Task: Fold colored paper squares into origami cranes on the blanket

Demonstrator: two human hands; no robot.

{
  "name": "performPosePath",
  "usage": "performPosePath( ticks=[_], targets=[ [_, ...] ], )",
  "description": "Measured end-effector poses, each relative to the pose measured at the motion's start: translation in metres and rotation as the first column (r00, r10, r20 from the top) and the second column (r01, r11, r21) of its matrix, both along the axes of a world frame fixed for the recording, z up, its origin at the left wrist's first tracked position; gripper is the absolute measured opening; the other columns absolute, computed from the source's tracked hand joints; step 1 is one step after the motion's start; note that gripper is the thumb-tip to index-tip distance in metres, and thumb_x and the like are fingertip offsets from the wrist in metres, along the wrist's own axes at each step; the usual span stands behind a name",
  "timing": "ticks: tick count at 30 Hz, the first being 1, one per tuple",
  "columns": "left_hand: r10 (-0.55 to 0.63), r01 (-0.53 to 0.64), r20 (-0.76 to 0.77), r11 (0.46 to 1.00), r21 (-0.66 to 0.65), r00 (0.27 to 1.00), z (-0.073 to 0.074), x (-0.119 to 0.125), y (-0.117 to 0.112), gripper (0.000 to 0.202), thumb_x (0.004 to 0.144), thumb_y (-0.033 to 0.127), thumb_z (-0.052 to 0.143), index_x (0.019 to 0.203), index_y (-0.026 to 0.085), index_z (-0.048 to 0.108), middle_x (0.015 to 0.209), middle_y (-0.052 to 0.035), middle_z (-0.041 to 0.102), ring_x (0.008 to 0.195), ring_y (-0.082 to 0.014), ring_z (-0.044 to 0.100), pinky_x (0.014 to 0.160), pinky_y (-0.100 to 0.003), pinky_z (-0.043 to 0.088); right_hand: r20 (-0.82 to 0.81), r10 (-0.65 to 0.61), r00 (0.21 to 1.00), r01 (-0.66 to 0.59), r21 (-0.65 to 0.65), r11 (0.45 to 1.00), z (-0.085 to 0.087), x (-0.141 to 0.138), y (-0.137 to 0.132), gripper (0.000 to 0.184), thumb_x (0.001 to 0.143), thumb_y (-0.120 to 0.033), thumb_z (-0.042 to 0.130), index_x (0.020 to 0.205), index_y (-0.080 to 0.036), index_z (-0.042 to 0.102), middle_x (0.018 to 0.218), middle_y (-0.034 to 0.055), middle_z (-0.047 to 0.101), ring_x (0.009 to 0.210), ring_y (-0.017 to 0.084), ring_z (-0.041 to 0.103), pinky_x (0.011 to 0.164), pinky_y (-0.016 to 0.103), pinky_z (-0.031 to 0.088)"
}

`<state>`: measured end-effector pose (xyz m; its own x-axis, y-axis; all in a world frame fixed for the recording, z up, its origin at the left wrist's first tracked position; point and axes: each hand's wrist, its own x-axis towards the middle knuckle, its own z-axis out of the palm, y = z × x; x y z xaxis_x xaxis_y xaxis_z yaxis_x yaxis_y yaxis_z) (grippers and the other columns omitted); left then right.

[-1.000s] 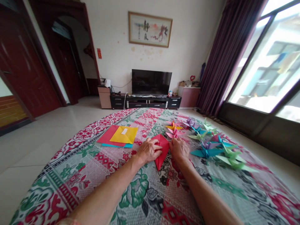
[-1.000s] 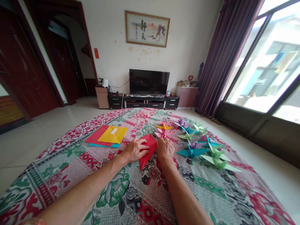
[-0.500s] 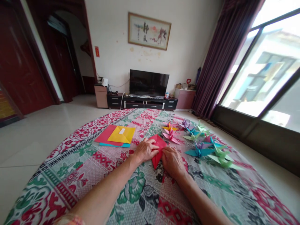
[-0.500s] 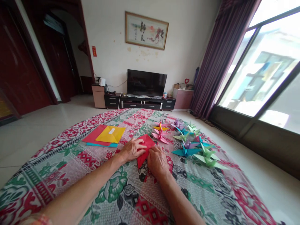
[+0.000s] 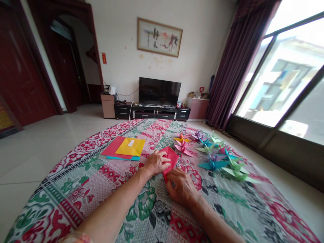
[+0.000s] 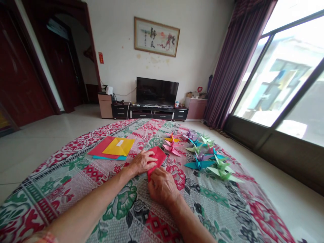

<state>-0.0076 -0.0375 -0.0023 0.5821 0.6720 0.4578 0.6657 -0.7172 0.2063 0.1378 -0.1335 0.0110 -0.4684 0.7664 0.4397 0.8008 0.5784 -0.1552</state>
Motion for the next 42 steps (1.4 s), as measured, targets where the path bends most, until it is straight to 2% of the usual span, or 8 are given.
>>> performPosePath(
  ticks=[14, 20, 22, 24, 27, 34, 38, 42],
  targets=[
    [-0.012, 0.013, -0.015, 0.999, 0.034, 1.0, -0.004, 0.0, 0.003, 0.023, 0.084, 0.034, 0.051, 0.097, 0.028, 0.069, 0.105, -0.0026, 0.064, 0.099, -0.0168, 0.055, 0.091, -0.034, 0.037, 0.013, 0.068, 0.998, -0.068, 0.002, 0.998, 0.0, 0.0, -0.004, 0.015, 0.065, -0.012, 0.045, 0.064, -0.019, 0.059, 0.073, 0.0025, 0.056, 0.073, 0.013, 0.051, 0.068, 0.022, 0.042],
    [-0.01, 0.01, -0.013, 1.0, 0.016, 1.0, -0.002, 0.0, 0.001, 0.024, 0.084, 0.034, 0.05, 0.097, 0.028, 0.069, 0.106, -0.0025, 0.063, 0.097, -0.017, 0.055, 0.091, -0.034, 0.037, -0.067, 0.124, 0.99, -0.125, -0.001, 0.992, 0.002, 0.004, -0.003, 0.021, 0.072, -0.013, 0.044, 0.074, -0.02, 0.063, 0.083, 0.0032, 0.061, 0.08, 0.014, 0.055, 0.073, 0.023, 0.044],
    [-0.007, 0.007, -0.026, 1.0, 0.013, 1.0, 0.0, 0.0, 0.0, 0.024, 0.085, 0.035, 0.049, 0.097, 0.029, 0.069, 0.105, -0.0028, 0.063, 0.097, -0.0178, 0.055, 0.09, -0.035, 0.038, -0.113, 0.063, 0.992, -0.061, 0.017, 0.998, 0.003, 0.006, 0.002, 0.027, 0.078, -0.014, 0.04, 0.088, -0.021, 0.064, 0.098, 0.0039, 0.062, 0.092, 0.014, 0.054, 0.083, 0.024, 0.042],
    [-0.013, 0.013, -0.037, 1.0, 0.014, 0.999, 0.001, 0.0, -0.001, 0.024, 0.085, 0.035, 0.048, 0.097, 0.029, 0.069, 0.105, -0.0028, 0.062, 0.097, -0.0179, 0.055, 0.089, -0.035, 0.038, -0.106, -0.096, 0.99, 0.099, 0.022, 0.995, 0.003, 0.008, 0.009, 0.03, 0.084, -0.017, 0.036, 0.1, -0.021, 0.061, 0.108, 0.005, 0.061, 0.104, 0.016, 0.051, 0.093, 0.029, 0.037],
    [-0.027, 0.028, -0.044, 0.999, 0.027, 0.999, 0.001, 0.0, -0.001, 0.024, 0.086, 0.033, 0.048, 0.096, 0.029, 0.069, 0.104, -0.0027, 0.062, 0.097, -0.0174, 0.055, 0.091, -0.035, 0.037, -0.025, -0.271, 0.962, 0.27, -0.04, 0.962, 0.0, 0.009, 0.019, 0.03, 0.088, -0.021, 0.032, 0.1, -0.02, 0.059, 0.111, 0.0067, 0.06, 0.108, 0.018, 0.049, 0.095, 0.031, 0.034],
    [-0.022, 0.025, -0.062, 0.999, 0.041, 0.998, -0.003, 0.0, 0.001, 0.021, 0.084, 0.032, 0.051, 0.089, 0.026, 0.07, 0.106, -0.0031, 0.062, 0.099, -0.018, 0.055, 0.091, -0.036, 0.037, 0.083, -0.453, 0.888, 0.458, -0.073, 0.886, -0.01, 0.006, 0.036, 0.034, 0.086, -0.027, 0.035, 0.114, -0.014, 0.051, 0.131, 0.0129, 0.045, 0.12, 0.025, 0.039, 0.095, 0.04, 0.031],
    [0.001, -0.001, 0.002, 0.999, 0.039, 1.0, -0.003, 0.001, 0.001, 0.024, 0.082, 0.03, 0.052, 0.1, 0.024, 0.067, 0.111, -0.0043, 0.061, 0.101, -0.019, 0.054, 0.093, -0.036, 0.038, 0.05, -0.489, 0.871, 0.492, -0.086, 0.866, -0.012, 0.003, 0.04, 0.047, 0.085, -0.034, 0.037, 0.124, -0.01, 0.043, 0.137, 0.0184, 0.037, 0.124, 0.029, 0.034, 0.094, 0.046, 0.031],
    [0.078, -0.089, 0.148, 0.994, 0.067, 0.986, -0.006, 0.0, 0.005, 0.038, 0.082, 0.017, 0.045, 0.119, 0.02, 0.054, 0.118, -0.0057, 0.058, 0.108, -0.0183, 0.051, 0.099, -0.037, 0.036, 0.002, -0.427, 0.904, 0.425, -0.097, 0.9, -0.014, 0.004, 0.037, 0.067, 0.08, -0.045, 0.042, 0.136, -0.011, 0.028, 0.145, 0.0176, 0.023, 0.13, 0.031, 0.026, 0.098, 0.049, 0.026]
  ],
)
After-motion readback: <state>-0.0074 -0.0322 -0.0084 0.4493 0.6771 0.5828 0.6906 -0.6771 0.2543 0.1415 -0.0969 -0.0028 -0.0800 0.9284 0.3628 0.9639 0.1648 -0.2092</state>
